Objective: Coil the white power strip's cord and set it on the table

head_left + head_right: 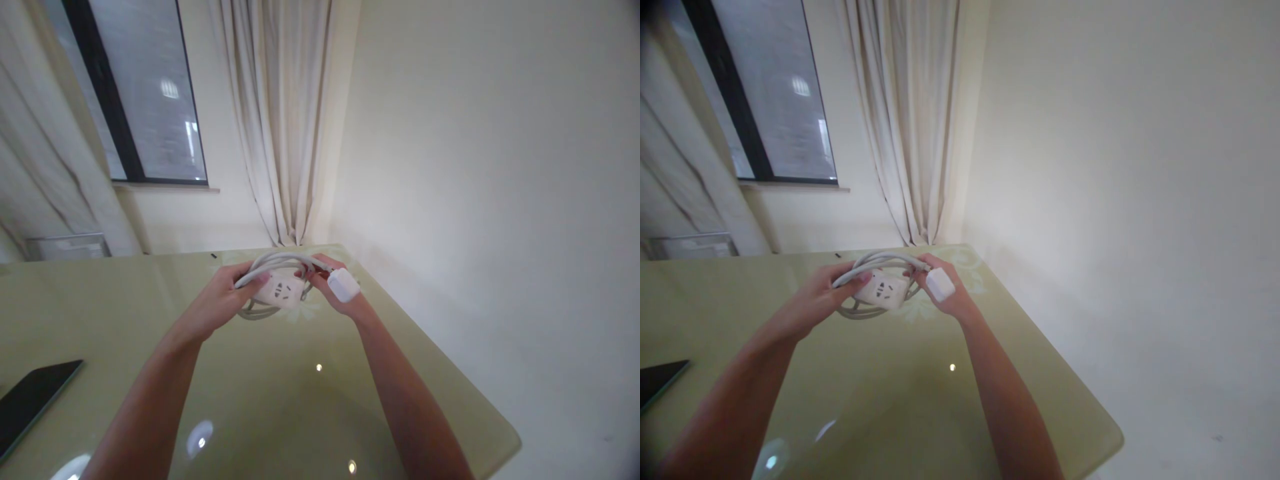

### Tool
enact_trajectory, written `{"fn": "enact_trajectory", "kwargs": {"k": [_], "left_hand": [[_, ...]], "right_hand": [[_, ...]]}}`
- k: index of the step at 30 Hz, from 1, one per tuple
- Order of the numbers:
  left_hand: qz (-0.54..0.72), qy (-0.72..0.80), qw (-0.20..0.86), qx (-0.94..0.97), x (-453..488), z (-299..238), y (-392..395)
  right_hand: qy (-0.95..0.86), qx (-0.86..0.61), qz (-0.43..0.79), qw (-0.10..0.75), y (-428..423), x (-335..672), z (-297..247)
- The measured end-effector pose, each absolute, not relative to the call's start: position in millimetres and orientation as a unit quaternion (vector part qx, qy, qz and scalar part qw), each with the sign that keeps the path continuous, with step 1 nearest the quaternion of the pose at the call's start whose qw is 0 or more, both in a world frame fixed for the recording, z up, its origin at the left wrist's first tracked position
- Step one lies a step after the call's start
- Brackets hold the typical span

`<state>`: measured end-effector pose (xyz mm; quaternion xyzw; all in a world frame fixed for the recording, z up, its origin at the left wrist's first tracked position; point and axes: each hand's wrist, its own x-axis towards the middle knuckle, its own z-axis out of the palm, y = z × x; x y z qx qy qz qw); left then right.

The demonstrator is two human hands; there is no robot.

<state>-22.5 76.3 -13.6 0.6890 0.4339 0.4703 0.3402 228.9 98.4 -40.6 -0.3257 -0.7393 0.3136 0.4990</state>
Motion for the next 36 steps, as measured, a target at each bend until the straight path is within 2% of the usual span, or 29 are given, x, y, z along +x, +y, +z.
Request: {"fn": "enact_trajectory", "kwargs": {"k": [4,8,11,14,17,22,29,36], "left_hand": [[0.488,0.415,0.389,0.662,-13.6,-9.4,67.7],[0.465,0.356,0.468,0.662,-4.3,-7.8,55.2],[0.462,0.338,0.493,0.655,3.2,-14.0,54.4],[0.526,0.372,0.477,0.597,11.5,-26.1,65.9],[0.609,0.407,0.452,0.509,19.8,-36.9,80.0],[0.671,0.395,0.463,0.424,32.9,-41.5,83.9],[0.668,0.364,0.471,0.447,51.4,-51.7,76.6],[0.693,0.357,0.493,0.386,61.0,-58.8,77.5]], "right_hand": [[-0.664,-0.292,0.409,0.553,110.2,225.9,-47.9],[-0.665,-0.318,0.413,0.535,115.2,220.9,-52.8],[-0.665,-0.423,0.334,0.517,114.7,215.2,-56.7],[-0.675,-0.526,0.196,0.479,107.6,212.2,-54.5],[-0.73,-0.461,0.136,0.486,95.1,212.4,-45.2],[-0.766,-0.306,0.289,0.486,80.0,208.6,-36.2],[-0.668,-0.34,0.356,0.559,82.6,187.4,-47.4],[-0.543,-0.346,0.493,0.586,91.4,176.1,-52.3]]}}
